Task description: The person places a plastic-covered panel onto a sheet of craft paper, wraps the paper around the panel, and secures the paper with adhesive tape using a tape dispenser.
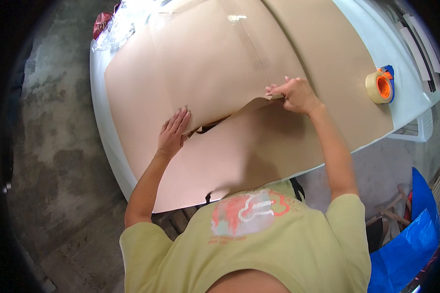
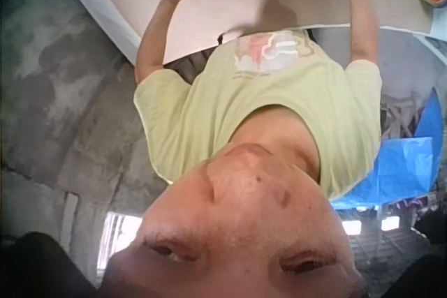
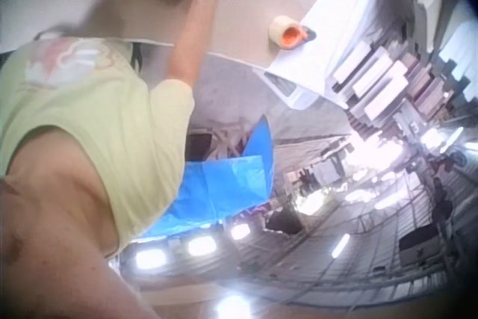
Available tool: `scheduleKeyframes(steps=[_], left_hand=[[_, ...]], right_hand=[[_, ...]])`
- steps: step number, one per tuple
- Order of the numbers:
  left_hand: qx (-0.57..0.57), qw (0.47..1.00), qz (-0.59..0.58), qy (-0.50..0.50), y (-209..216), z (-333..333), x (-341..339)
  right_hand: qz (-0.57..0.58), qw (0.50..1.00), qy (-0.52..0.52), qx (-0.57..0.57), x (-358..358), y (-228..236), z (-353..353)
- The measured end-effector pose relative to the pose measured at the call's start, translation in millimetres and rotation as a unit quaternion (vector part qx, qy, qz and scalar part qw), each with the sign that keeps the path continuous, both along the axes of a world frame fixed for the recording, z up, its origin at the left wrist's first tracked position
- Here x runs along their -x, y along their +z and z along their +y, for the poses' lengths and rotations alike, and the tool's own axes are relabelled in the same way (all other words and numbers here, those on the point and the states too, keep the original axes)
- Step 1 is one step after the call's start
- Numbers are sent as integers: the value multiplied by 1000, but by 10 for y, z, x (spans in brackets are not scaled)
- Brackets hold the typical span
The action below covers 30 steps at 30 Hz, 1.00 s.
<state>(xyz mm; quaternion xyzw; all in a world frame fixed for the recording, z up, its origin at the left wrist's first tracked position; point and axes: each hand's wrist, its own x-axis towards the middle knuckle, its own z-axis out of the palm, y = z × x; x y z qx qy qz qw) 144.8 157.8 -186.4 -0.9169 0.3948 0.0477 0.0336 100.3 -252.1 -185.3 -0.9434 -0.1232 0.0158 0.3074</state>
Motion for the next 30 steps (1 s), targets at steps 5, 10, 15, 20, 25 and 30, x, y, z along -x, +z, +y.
scheduleKeyframes(steps=[5,10,15,20,25,30], left_hand=[[87,995,35,25,234,-189,170],[360,923,82,109,-62,-588,76],[493,834,129,213,-266,-601,47],[514,783,203,285,-136,-639,19],[529,762,156,340,-188,-726,62],[270,873,-178,365,-35,-1155,307]], right_hand=[[59,997,-35,-21,-97,178,44],[119,988,-48,-89,-163,256,5],[89,983,-49,-153,-192,74,-114],[68,989,-125,-41,-188,86,-5],[-19,982,-186,-32,-169,85,186],[61,976,-208,11,-275,153,223]])
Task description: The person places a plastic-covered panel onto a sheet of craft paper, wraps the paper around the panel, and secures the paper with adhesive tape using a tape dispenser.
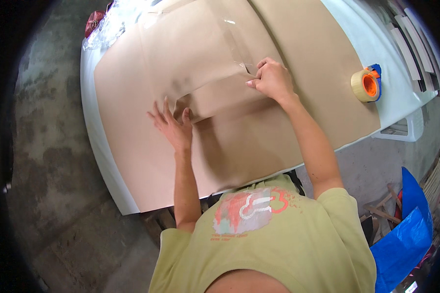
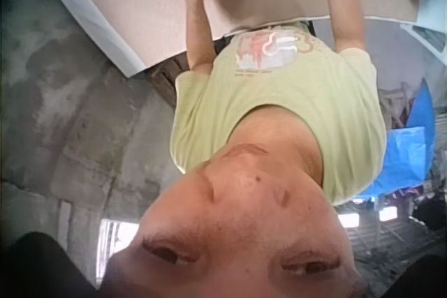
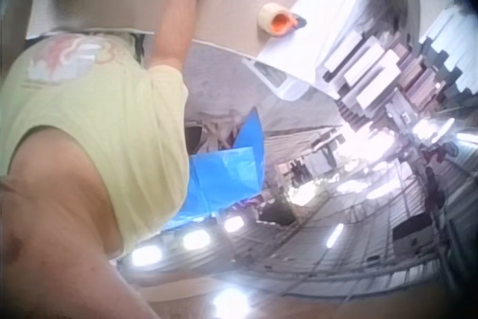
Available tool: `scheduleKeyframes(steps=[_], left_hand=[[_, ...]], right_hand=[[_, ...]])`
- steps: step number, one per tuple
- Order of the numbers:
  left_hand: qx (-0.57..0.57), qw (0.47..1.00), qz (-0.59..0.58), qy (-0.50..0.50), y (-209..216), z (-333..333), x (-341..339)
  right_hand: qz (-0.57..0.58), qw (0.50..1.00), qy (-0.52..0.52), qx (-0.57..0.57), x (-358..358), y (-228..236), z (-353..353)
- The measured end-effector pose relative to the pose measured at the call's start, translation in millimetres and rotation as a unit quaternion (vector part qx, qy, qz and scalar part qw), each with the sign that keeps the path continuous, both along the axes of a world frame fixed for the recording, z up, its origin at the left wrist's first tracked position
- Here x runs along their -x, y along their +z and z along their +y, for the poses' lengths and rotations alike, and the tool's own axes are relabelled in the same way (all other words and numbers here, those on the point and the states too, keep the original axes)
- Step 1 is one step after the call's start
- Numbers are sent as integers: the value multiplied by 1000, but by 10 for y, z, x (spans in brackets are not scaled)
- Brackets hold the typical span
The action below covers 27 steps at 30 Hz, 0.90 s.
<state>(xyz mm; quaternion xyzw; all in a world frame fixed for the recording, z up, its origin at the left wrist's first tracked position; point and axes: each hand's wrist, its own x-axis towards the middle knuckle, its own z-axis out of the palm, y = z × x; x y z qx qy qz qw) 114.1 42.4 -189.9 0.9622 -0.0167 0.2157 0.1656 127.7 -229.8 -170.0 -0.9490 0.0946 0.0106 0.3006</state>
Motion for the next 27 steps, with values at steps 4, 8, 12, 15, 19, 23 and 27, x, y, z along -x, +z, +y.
scheduleKeyframes(steps=[4,8,12,15,19,23,27], left_hand=[[6,990,64,-124,-44,-427,356],[-32,993,87,-80,-250,-489,312],[-33,991,109,-69,-274,-526,266],[-26,991,112,-71,-256,-520,268],[42,989,136,-45,-232,-612,288],[37,991,124,27,-281,-669,262],[8,985,129,114,-342,-898,125]], right_hand=[[30,999,-27,5,-58,-58,-23],[78,994,-69,21,-98,96,48],[-144,976,25,160,228,21,134],[-126,959,173,185,619,-117,396],[-90,939,265,197,682,-292,231],[-54,951,270,139,466,-200,203],[-83,947,302,71,254,-281,35]])
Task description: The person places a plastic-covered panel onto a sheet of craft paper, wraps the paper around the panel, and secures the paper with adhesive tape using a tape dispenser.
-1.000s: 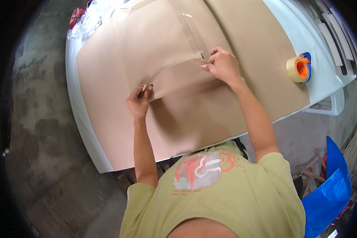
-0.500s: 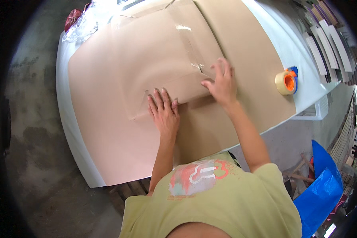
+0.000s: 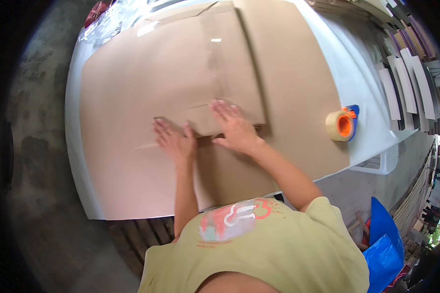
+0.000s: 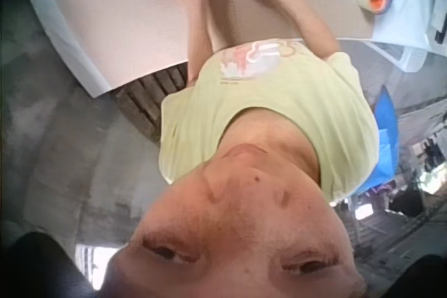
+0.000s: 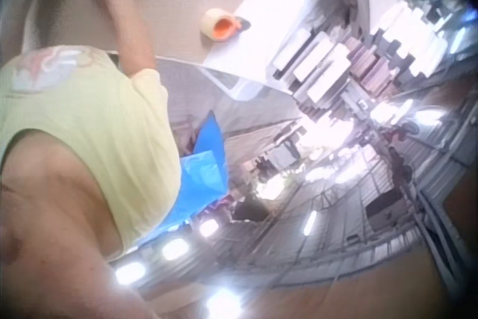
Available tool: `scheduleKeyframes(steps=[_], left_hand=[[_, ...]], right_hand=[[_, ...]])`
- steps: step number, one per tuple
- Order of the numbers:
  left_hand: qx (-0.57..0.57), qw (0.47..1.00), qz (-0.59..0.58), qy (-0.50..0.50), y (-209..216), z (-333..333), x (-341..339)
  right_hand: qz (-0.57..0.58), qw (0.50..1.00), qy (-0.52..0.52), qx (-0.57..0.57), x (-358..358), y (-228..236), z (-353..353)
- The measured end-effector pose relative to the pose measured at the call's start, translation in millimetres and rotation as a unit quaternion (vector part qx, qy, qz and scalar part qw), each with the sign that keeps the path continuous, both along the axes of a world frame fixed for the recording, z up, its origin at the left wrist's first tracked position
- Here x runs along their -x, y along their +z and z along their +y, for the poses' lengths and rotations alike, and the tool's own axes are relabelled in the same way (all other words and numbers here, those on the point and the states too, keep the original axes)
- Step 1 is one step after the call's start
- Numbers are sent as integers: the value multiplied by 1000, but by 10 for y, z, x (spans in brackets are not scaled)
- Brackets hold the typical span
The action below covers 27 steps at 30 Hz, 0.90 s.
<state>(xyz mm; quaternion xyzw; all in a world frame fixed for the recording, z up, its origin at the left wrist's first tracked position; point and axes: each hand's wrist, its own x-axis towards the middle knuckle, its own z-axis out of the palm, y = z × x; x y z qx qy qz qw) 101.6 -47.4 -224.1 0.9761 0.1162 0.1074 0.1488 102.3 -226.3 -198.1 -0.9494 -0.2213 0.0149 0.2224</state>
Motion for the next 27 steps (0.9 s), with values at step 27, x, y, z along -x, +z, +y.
scheduleKeyframes(steps=[27], left_hand=[[24,973,129,190,297,-308,-344]], right_hand=[[61,877,-88,-469,-675,1646,-2516]])
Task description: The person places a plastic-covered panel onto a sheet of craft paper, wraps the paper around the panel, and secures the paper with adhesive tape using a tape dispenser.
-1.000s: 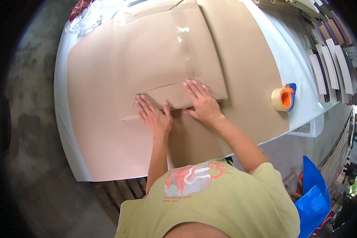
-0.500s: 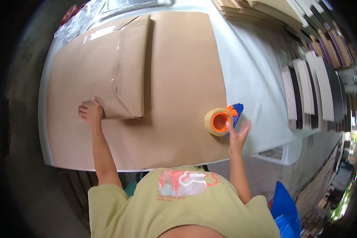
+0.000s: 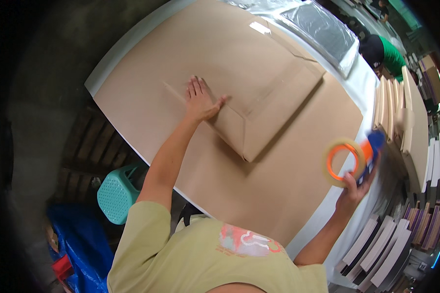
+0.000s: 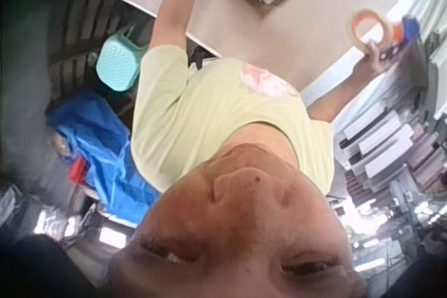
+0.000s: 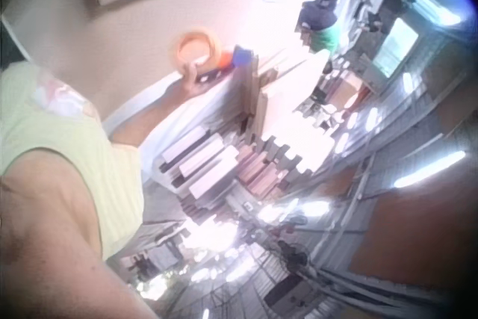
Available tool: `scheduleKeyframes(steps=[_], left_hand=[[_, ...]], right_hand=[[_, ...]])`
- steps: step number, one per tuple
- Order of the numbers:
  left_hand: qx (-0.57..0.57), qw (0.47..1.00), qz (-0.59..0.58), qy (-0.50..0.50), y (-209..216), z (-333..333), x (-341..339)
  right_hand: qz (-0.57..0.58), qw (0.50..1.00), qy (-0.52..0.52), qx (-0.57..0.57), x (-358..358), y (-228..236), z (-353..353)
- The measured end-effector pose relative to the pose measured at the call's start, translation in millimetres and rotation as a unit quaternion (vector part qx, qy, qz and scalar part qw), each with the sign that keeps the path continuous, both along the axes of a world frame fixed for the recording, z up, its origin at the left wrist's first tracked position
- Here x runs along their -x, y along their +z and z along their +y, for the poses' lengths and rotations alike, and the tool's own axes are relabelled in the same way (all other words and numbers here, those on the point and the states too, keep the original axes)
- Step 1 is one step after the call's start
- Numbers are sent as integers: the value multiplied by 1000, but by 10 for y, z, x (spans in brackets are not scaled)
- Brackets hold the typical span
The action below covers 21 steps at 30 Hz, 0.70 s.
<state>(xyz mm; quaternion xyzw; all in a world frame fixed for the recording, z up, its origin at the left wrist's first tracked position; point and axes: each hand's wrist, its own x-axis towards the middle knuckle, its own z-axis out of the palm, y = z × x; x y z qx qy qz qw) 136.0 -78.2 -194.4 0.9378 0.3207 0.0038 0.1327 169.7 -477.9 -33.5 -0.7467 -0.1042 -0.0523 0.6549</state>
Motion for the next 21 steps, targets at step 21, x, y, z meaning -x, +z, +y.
scheduleKeyframes(steps=[21], left_hand=[[805,486,-303,152,-52,1236,-89]], right_hand=[[-174,846,343,369,-285,-562,3665]])
